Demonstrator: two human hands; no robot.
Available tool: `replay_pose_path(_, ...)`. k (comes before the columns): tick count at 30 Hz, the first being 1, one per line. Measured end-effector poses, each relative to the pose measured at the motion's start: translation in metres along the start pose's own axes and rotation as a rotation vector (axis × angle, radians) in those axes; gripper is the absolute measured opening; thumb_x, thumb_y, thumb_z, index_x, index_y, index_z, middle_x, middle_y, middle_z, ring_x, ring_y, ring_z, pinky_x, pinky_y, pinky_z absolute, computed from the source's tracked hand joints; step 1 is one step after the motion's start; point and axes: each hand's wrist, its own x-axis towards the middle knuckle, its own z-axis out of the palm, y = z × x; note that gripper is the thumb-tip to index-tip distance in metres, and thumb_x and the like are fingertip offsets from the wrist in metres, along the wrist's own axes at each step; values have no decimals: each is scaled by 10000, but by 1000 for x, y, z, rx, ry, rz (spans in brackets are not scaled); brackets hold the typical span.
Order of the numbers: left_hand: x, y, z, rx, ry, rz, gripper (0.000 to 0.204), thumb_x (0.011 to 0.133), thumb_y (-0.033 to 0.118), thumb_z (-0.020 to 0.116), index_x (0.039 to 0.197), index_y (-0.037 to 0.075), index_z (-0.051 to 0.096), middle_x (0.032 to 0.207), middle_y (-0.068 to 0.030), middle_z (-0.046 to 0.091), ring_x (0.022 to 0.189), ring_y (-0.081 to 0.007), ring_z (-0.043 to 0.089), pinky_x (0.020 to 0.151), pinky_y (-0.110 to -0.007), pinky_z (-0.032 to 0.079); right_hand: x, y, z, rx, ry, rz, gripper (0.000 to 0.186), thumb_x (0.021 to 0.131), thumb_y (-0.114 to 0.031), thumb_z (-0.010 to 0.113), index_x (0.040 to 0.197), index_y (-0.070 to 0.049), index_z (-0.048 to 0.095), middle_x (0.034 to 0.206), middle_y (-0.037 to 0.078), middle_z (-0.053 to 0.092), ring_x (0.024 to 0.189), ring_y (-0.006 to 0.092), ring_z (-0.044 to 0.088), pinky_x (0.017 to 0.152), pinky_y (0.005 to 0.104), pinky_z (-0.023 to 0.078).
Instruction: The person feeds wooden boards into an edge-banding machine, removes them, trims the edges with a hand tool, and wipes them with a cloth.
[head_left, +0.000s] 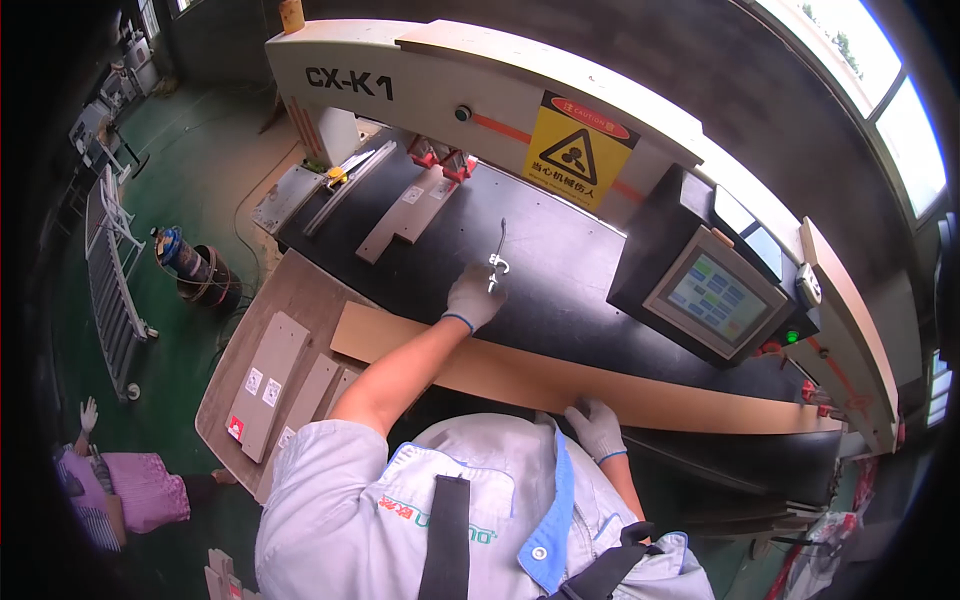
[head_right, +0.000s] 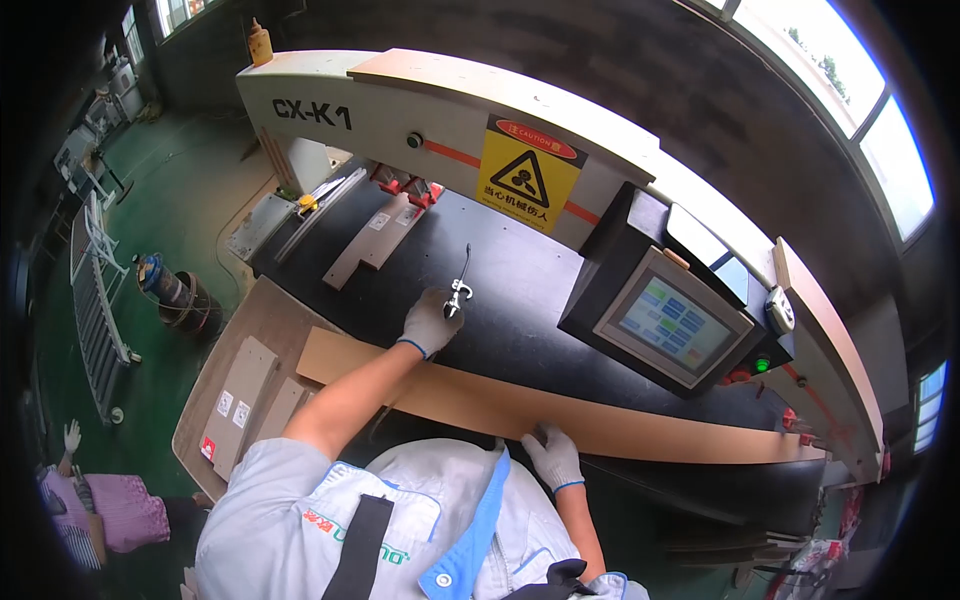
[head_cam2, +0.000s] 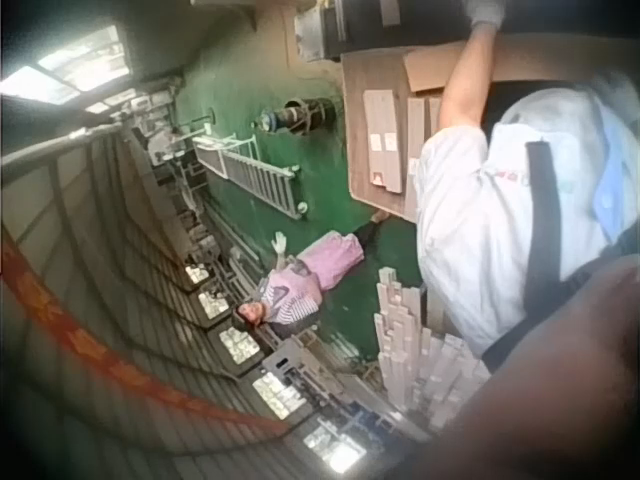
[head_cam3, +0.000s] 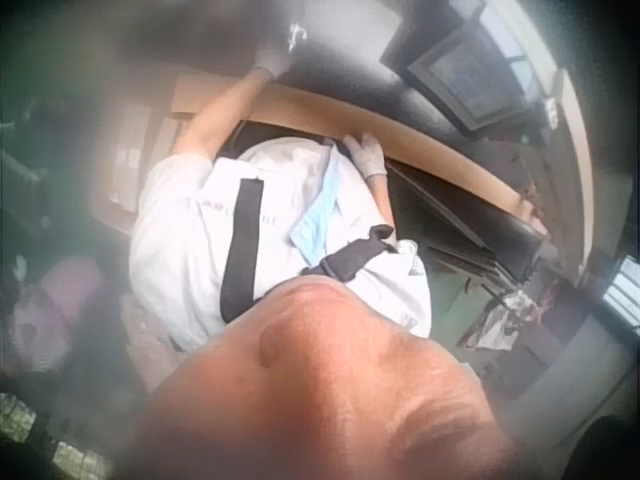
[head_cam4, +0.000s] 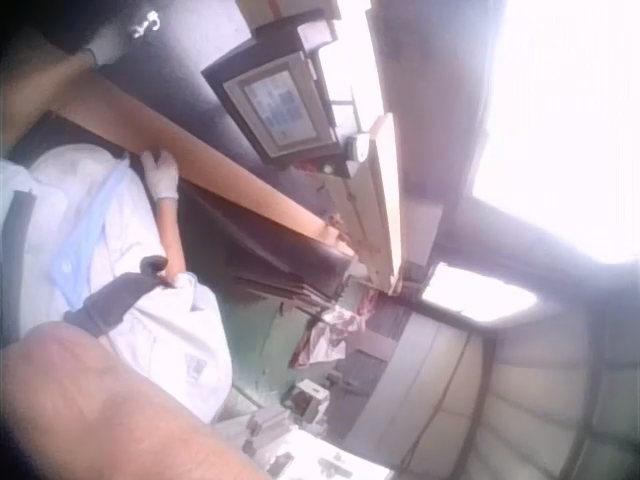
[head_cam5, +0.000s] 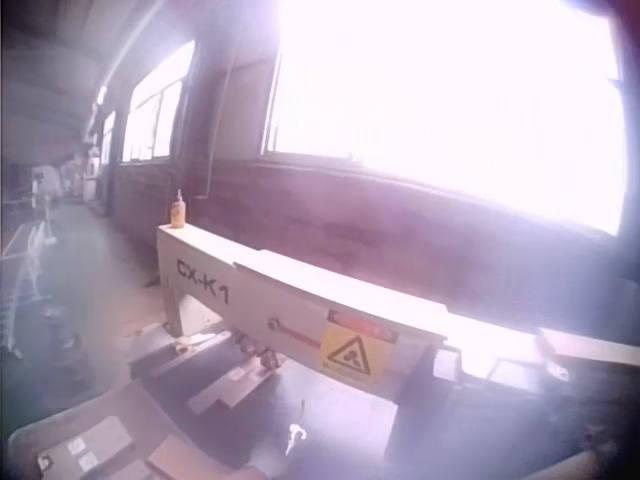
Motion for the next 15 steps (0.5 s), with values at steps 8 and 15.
replay_pose_path(8,-52,-41,65,225,-146,-358,329,1021,288,701,1243,48,663,1193,-226,734,1107,-419,755,971,-542,598,24,36,-18,-79,-282,-59,633,990,-323,778,1459,79,639,1422,326,708,1325,450,704,1125,480,559)
replay_pose_path(15,-92,31,3,-111,-6,-459,309,1053,290,572,1213,66,714,1036,-252,781,1008,-505,732,909,-616,569,63,18,0,-19,-433,-145,615,1013,-299,746,1484,73,614,1379,260,728,1238,361,736,1065,460,572)
